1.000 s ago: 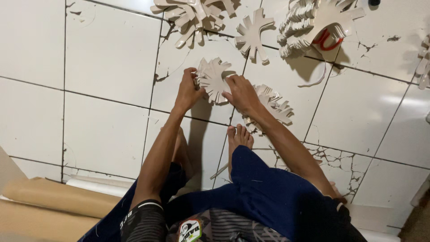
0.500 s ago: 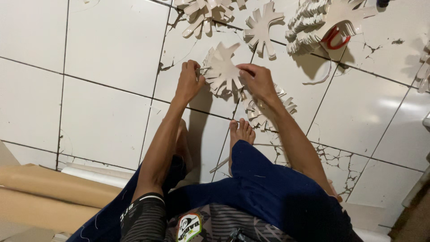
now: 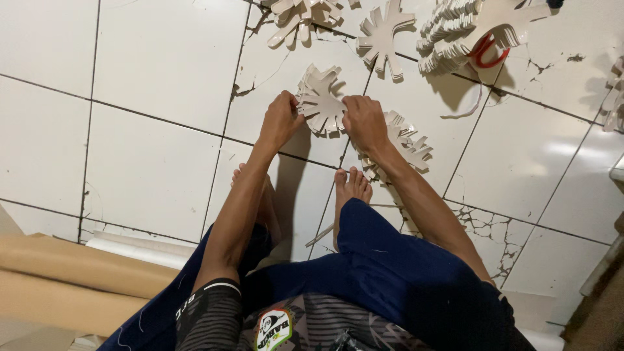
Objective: The person sits on a tiled floor and handles white snowflake-shaped paper cutouts, stacking them into piles and arranging the piles across the floor. They pick up individual cutouts, align them by hand, and move finished stacks to other spots on the floor.
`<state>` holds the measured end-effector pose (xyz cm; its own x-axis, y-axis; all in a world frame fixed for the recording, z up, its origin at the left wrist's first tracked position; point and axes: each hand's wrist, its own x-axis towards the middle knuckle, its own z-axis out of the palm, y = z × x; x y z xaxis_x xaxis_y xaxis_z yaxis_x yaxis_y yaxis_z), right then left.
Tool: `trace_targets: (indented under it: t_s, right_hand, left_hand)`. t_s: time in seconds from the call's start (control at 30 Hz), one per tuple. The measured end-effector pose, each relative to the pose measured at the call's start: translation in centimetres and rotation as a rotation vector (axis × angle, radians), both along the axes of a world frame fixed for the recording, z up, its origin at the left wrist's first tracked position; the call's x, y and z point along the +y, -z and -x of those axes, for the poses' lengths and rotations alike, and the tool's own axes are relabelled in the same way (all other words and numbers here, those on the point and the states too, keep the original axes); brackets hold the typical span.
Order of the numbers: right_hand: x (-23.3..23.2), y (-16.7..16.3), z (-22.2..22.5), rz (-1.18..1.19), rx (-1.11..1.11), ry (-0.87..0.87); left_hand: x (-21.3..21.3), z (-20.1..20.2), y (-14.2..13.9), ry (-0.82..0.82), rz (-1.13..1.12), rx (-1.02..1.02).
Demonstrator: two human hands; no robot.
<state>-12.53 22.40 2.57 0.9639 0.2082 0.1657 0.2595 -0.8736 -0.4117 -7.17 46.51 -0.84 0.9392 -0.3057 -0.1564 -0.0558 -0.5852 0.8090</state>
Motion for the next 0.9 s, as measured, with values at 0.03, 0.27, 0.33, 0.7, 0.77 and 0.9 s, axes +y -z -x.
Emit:
trace_targets:
  t_s: [0.03,0.27,0.33,0.7,0.77,0.9]
  right_hand:
    - [0.0,-0.2,-0.1,-0.064,0.049,0.045]
    - [-3.4,-2.5,-2.4,-0.845,0.493,0.329]
    - [-4.0,-3.0,-2.5,-0.897,0.546,0.29]
    - [0.8,-0.5,0.9,-0.09,0.093,0.011]
    - [1.1,-0.4,1.0,-0.066,0.067,-0.007]
    - [1.5,-0.8,0.6,-0.07,0.061,-0.021]
  left_hand:
    - [0.0,0.0,0.0,0.002,-0.006,0.001]
    - [0.2,0.1,-0.6,0.051,-0.006,-0.037]
    - [0.2,0.1,-1.0,0.047,-0.027,-0.015]
    - [0.0,0.7,-2.0,0.016,-0.027,-0.053]
    - [0.0,0.9,-1.9,0.0,-0.004,-0.115]
    - [-0.3,0.9,-2.1,-0.035,0.067,-0.185]
